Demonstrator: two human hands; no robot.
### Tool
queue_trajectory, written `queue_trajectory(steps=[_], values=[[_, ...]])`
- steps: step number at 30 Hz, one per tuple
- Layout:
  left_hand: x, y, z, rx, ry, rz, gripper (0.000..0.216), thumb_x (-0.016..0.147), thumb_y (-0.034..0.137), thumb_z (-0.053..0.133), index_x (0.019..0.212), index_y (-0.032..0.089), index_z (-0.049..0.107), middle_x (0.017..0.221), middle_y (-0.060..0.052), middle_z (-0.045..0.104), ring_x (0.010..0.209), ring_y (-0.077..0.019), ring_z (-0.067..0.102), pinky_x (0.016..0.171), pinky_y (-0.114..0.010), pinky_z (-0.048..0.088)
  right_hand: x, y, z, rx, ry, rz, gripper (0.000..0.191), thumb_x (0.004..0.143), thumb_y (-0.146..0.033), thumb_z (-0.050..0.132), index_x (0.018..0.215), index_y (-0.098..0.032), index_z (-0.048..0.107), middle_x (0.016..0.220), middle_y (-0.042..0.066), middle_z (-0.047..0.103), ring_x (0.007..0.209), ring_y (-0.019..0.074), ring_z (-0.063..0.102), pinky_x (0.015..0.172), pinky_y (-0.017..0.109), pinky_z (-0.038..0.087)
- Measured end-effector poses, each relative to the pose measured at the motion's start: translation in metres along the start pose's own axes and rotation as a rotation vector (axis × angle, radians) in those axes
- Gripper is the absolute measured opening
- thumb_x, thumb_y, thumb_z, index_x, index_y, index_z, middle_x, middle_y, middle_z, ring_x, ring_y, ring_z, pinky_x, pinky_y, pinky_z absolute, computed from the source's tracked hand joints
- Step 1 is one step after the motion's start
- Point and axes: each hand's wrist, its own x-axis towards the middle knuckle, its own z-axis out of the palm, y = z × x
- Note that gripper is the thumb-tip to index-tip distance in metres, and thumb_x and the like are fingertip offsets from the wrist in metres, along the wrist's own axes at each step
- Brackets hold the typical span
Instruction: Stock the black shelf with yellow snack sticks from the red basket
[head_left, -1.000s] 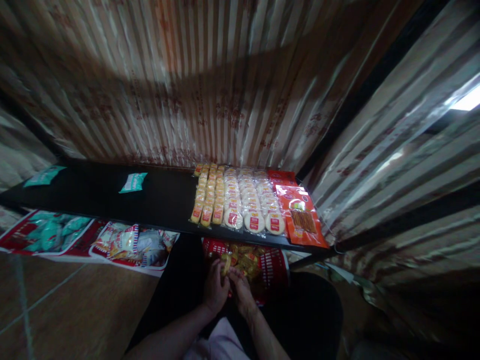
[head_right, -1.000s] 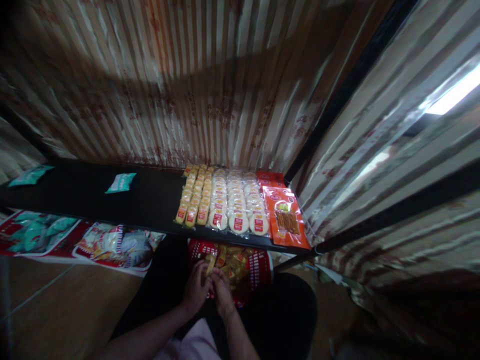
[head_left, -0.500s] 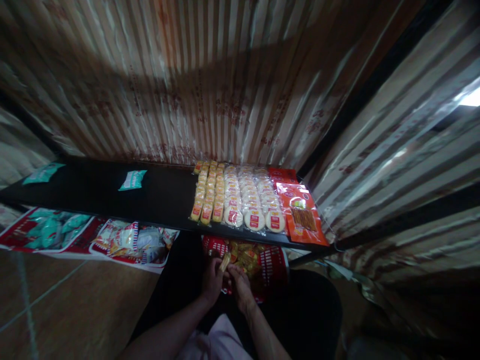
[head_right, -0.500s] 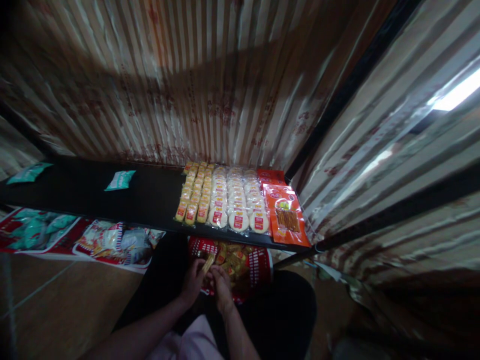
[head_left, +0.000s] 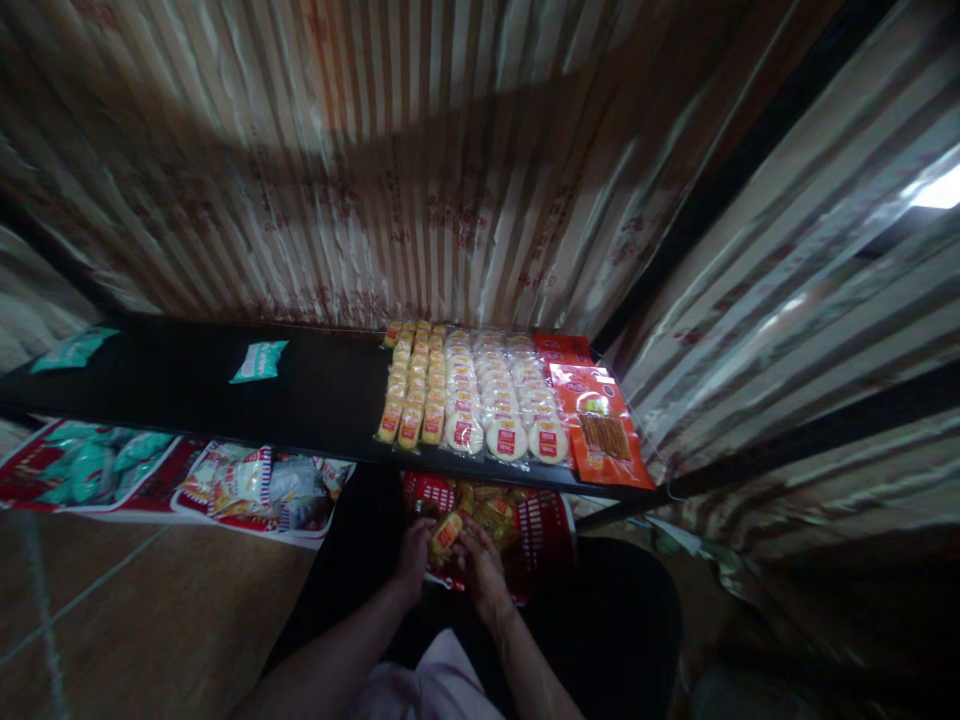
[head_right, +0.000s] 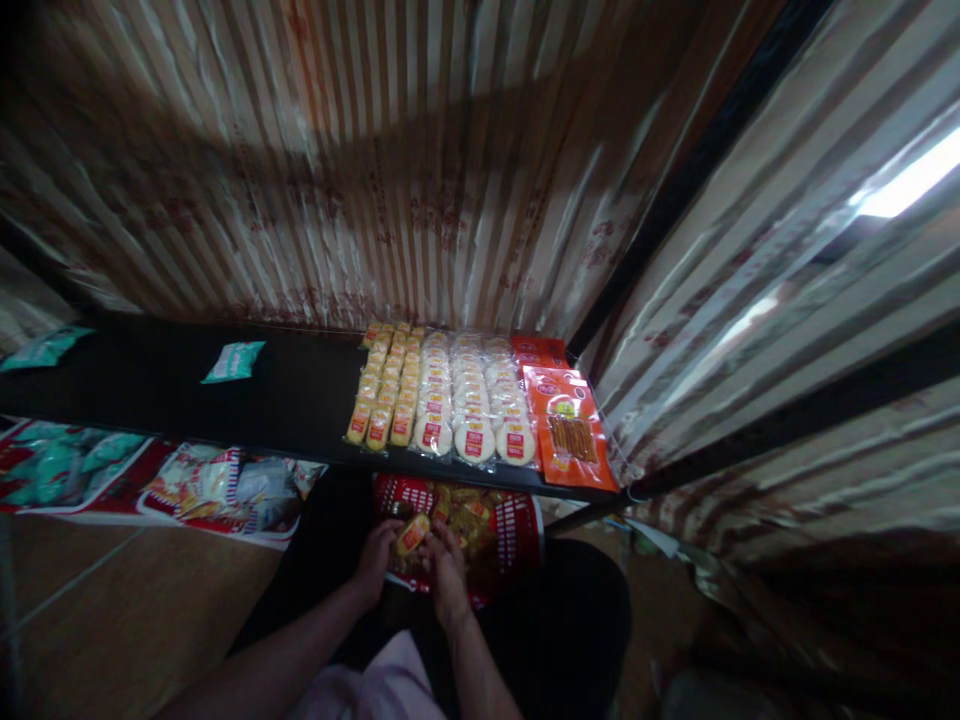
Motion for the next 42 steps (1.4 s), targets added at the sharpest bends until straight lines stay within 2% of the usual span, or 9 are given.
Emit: queue_trajectory(steps=[9, 12, 20, 23, 27, 30, 34, 39, 42], values=[[0.007, -0.015, 0.002, -0.168, 0.01, -0.139, 0.023, 0.057, 0.033, 0.053, 0.073, 0.017, 0.058, 0.06, -0.001, 0.061, 0.055, -0.0158, 0.057, 0.053, -0.026, 0.043, 0.003, 0.007, -0.004, 0.032, -0.098, 0.049, 0.044, 0.043, -0.035, 0.085, 0.077, -0.018, 0.063, 0.054, -0.004, 0.062, 0.047, 0.0099, 0.055, 0.05, 0.022, 0.044], [0.011, -0.021, 0.005, -0.25, -0.011, -0.13, 0.03, 0.055, 0.039, 0.06, 0.076, 0.018, 0.056, 0.068, -0.003, 0.063, 0.064, -0.0189, 0.062, 0.062, -0.03, 0.048, 0.008, 0.01, -0.006, 0.06, -0.09, 0.038, 0.047, 0.036, -0.038, 0.087, 0.066, -0.018, 0.058, 0.049, -0.005, 0.058, 0.043, 0.009, 0.052, 0.045, 0.021, 0.041], [0.013, -0.014, 0.021, -0.037, -0.098, -0.225, 0.035, 0.063, 0.051, 0.057, 0.077, 0.021, 0.045, 0.049, 0.002, 0.054, 0.043, -0.0156, 0.056, 0.045, -0.024, 0.038, 0.007, 0.004, 0.002, -0.008, -0.103, -0.004, 0.048, 0.035, -0.05, 0.083, 0.057, -0.019, 0.054, 0.041, -0.008, 0.048, 0.032, 0.0064, 0.039, 0.037, 0.021, 0.033], [0.011, -0.008, 0.023, 0.023, -0.074, -0.166, 0.029, 0.066, 0.048, 0.055, 0.072, 0.021, 0.045, 0.048, 0.002, 0.054, 0.046, -0.0157, 0.057, 0.044, -0.022, 0.037, 0.01, 0.0, 0.007, -0.067, -0.058, -0.1, 0.047, 0.035, -0.052, 0.082, 0.057, -0.019, 0.057, 0.046, -0.005, 0.054, 0.04, 0.0097, 0.048, 0.044, 0.023, 0.039], [0.01, 0.009, 0.017, 0.127, -0.06, -0.08, 0.022, 0.063, 0.04, 0.059, 0.068, 0.019, 0.054, 0.06, -0.002, 0.064, 0.06, -0.0188, 0.062, 0.048, -0.024, 0.042, 0.015, -0.007, 0.014, -0.199, -0.035, -0.197, 0.047, 0.036, -0.057, 0.079, 0.053, -0.019, 0.057, 0.05, -0.003, 0.055, 0.05, 0.0136, 0.053, 0.051, 0.026, 0.044], [0.011, 0.024, 0.01, 0.149, -0.068, -0.061, 0.02, 0.06, 0.036, 0.064, 0.066, 0.018, 0.059, 0.071, -0.005, 0.068, 0.079, -0.0229, 0.065, 0.067, -0.029, 0.05, 0.013, -0.014, 0.018, -0.293, -0.026, -0.237, 0.048, 0.036, -0.059, 0.078, 0.049, -0.019, 0.056, 0.048, -0.003, 0.052, 0.048, 0.0109, 0.047, 0.05, 0.024, 0.041], [0.011, 0.032, 0.002, 0.207, -0.065, -0.064, 0.02, 0.06, 0.036, 0.065, 0.067, 0.018, 0.063, 0.086, -0.008, 0.07, 0.101, -0.0275, 0.061, 0.087, -0.034, 0.048, 0.004, -0.019, 0.018, -0.348, 0.009, -0.215, 0.05, 0.035, -0.061, 0.078, 0.049, -0.018, 0.057, 0.044, -0.005, 0.046, 0.044, 0.0078, 0.039, 0.044, 0.021, 0.034], [0.004, 0.033, 0.003, 0.214, -0.074, -0.121, 0.034, 0.061, 0.036, 0.068, 0.087, 0.014, 0.067, 0.114, -0.013, 0.064, 0.118, -0.0271, 0.051, 0.096, -0.031, 0.043, -0.009, -0.024, 0.016, -0.328, 0.001, -0.146, 0.049, 0.038, -0.058, 0.08, 0.056, -0.017, 0.059, 0.046, -0.005, 0.049, 0.042, 0.0073, 0.041, 0.043, 0.02, 0.034], [0.0, 0.04, 0.005, 0.201, -0.152, -0.193, 0.055, 0.061, 0.038, 0.069, 0.108, 0.01, 0.061, 0.125, -0.016, 0.056, 0.117, -0.028, 0.052, 0.089, -0.03, 0.047, -0.012, -0.027, 0.018, -0.312, -0.019, -0.14, 0.048, 0.039, -0.057, 0.08, 0.058, -0.018, 0.06, 0.048, -0.004, 0.052, 0.043, 0.0084, 0.044, 0.044, 0.021, 0.037]])
